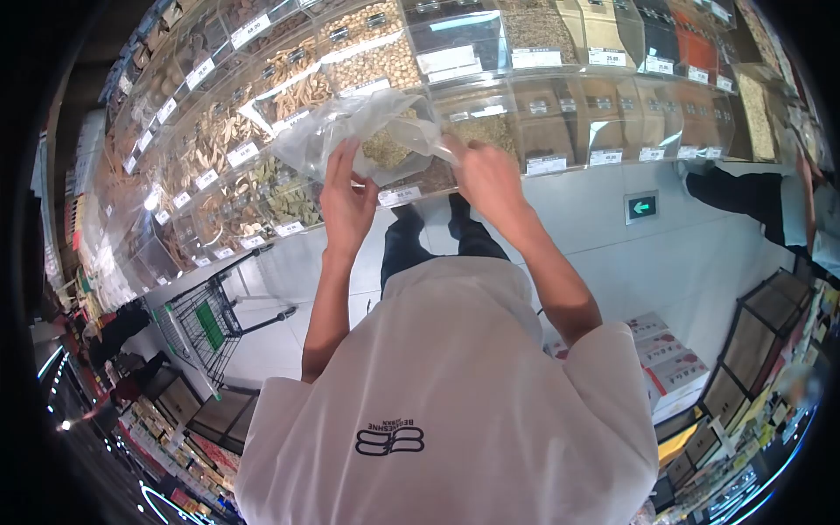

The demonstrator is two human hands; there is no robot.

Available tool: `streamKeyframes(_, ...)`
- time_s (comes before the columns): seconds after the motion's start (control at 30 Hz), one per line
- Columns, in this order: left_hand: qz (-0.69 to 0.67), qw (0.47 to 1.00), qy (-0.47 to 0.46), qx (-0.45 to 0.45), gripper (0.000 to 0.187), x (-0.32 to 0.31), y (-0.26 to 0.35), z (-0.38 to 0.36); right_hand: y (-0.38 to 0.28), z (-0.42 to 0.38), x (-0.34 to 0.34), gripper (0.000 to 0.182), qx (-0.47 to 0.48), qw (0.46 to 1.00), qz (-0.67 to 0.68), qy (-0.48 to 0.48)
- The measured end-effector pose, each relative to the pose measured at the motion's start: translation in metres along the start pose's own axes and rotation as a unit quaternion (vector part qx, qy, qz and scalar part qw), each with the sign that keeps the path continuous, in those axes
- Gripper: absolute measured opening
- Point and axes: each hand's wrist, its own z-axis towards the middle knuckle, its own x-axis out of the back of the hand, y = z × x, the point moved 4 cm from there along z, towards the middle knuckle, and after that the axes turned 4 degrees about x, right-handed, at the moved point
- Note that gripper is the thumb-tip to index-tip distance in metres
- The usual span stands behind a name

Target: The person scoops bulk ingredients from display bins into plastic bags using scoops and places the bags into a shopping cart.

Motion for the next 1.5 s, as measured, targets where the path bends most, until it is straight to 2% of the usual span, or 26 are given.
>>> streamKeyframes(0.17, -0.027, 1.000, -0.005, -0.004, 0.061, -0.003, -0.001, 0.006, 0.051, -0.061, 0.024, 0.044, -0.113, 0.989, 0.091, -0.019)
streamKeyframes(0.3, -0.038, 0.999, -0.016, 0.001, 0.059, -0.006, 0.003, 0.011, 0.091, -0.087, 0.018, 0.039, -0.162, 0.986, -0.017, -0.020)
streamKeyframes(0.37, -0.037, 0.999, -0.024, 0.004, 0.059, -0.007, 0.004, 0.011, 0.107, -0.087, -0.003, 0.036, -0.186, 0.979, -0.078, -0.038)
streamKeyframes(0.47, -0.025, 0.999, -0.028, -0.001, 0.060, -0.009, 0.002, 0.012, 0.140, -0.083, -0.072, 0.033, -0.200, 0.963, -0.137, -0.118)
streamKeyframes(0.53, 0.000, 0.999, -0.028, -0.017, 0.062, -0.009, -0.001, 0.011, 0.140, -0.071, -0.109, 0.036, -0.227, 0.963, -0.069, -0.129)
streamKeyframes(0.63, 0.001, 0.999, -0.032, -0.001, 0.062, -0.007, 0.001, 0.011, 0.133, -0.052, -0.156, 0.039, -0.240, 0.968, 0.072, 0.017)
streamKeyframes(0.73, 0.006, 0.999, -0.032, 0.001, 0.062, -0.005, 0.002, 0.012, 0.139, -0.050, -0.175, 0.041, -0.279, 0.950, 0.131, 0.050)
streamKeyframes(0.83, -0.012, 0.999, -0.030, 0.007, 0.061, -0.005, -0.001, 0.013, 0.146, -0.066, -0.171, 0.042, -0.247, 0.943, 0.210, 0.070)
streamKeyframes(1.03, -0.006, 0.999, -0.030, 0.011, 0.061, -0.003, 0.003, 0.014, 0.144, -0.096, -0.126, 0.043, -0.239, 0.938, 0.232, 0.095)
streamKeyframes(1.07, -0.009, 0.999, -0.030, 0.015, 0.061, -0.003, 0.002, 0.014, 0.146, -0.099, -0.127, 0.042, -0.209, 0.943, 0.228, 0.124)
streamKeyframes(1.17, -0.014, 0.999, -0.035, 0.021, 0.062, -0.005, 0.002, 0.015, 0.152, -0.104, -0.126, 0.042, -0.248, 0.940, 0.227, 0.067)
streamKeyframes(1.27, -0.013, 0.999, -0.034, 0.012, 0.062, -0.004, 0.001, 0.017, 0.153, -0.109, -0.126, 0.043, -0.219, 0.922, 0.289, 0.138)
streamKeyframes(1.37, -0.023, 0.999, -0.031, 0.009, 0.063, -0.005, 0.001, 0.018, 0.158, -0.115, -0.125, 0.044, -0.252, 0.921, 0.282, 0.095)
streamKeyframes(1.47, -0.032, 0.999, -0.034, 0.015, 0.064, -0.004, 0.000, 0.019, 0.155, -0.121, -0.120, 0.042, -0.220, 0.888, 0.375, 0.151)
streamKeyframes(1.5, -0.035, 0.999, -0.033, 0.011, 0.064, -0.004, -0.002, 0.019, 0.153, -0.123, -0.117, 0.042, -0.218, 0.893, 0.365, 0.146)
